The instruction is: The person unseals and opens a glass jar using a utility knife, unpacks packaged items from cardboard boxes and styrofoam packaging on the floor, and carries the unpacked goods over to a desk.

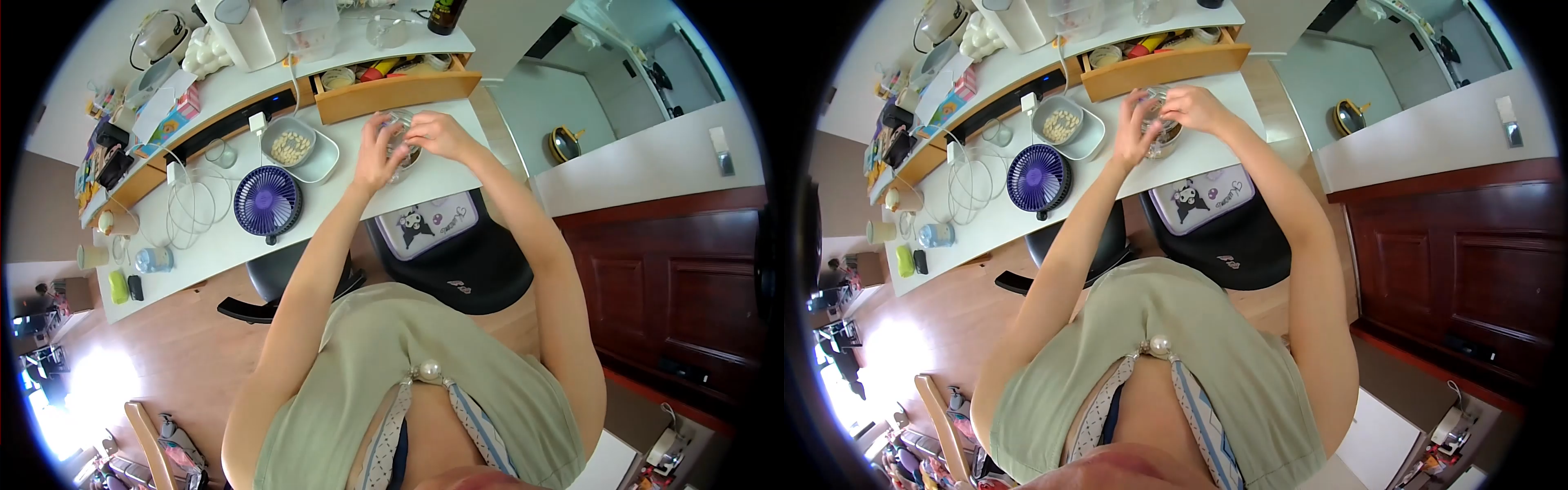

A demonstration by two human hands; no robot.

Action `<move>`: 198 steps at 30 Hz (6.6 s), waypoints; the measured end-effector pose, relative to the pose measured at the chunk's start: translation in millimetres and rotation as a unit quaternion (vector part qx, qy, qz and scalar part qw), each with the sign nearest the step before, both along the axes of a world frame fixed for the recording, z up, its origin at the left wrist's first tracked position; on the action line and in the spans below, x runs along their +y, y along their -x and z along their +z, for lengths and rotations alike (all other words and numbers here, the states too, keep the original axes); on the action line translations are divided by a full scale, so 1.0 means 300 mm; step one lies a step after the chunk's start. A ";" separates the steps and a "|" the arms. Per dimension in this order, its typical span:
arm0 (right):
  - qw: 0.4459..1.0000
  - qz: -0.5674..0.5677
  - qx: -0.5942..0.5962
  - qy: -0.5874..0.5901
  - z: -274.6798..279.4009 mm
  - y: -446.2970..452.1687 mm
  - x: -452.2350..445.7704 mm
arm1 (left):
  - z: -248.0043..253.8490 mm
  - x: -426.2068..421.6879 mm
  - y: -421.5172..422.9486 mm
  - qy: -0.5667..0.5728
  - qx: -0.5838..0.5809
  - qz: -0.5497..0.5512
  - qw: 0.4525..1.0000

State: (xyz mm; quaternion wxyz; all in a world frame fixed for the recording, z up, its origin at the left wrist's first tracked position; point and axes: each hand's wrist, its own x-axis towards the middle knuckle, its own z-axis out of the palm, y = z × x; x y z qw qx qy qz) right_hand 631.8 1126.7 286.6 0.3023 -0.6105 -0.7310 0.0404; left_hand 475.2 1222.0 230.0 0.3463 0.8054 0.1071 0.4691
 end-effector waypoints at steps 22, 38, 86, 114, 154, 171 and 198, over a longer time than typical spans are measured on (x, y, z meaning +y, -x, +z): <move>0.962 -0.054 -0.167 -0.211 -0.130 0.013 -0.067 | 0.018 -0.046 0.003 -0.165 0.102 0.120 0.974; 0.963 -0.127 -0.019 -0.237 -0.165 0.102 -0.050 | 0.059 0.047 0.100 -0.074 0.159 -0.020 0.984; 0.971 -0.046 -0.156 -0.178 -0.147 -0.001 0.021 | 0.134 0.084 0.068 -0.203 0.227 -0.065 0.950; 0.957 0.071 -0.233 -0.157 -0.061 -0.088 0.138 | 0.142 0.172 0.098 -0.120 0.238 -0.185 0.946; 0.981 0.054 0.140 -0.123 0.182 0.090 0.420 | -0.119 0.122 0.040 0.253 0.017 -0.116 0.960; 0.821 -0.183 0.527 -0.118 0.214 0.123 -0.312 | 0.052 -0.163 0.260 0.371 0.092 -0.137 0.914; 0.544 -0.820 0.051 -0.171 -0.121 1.774 -1.259 | 0.059 -1.303 0.791 0.530 0.656 -0.533 0.069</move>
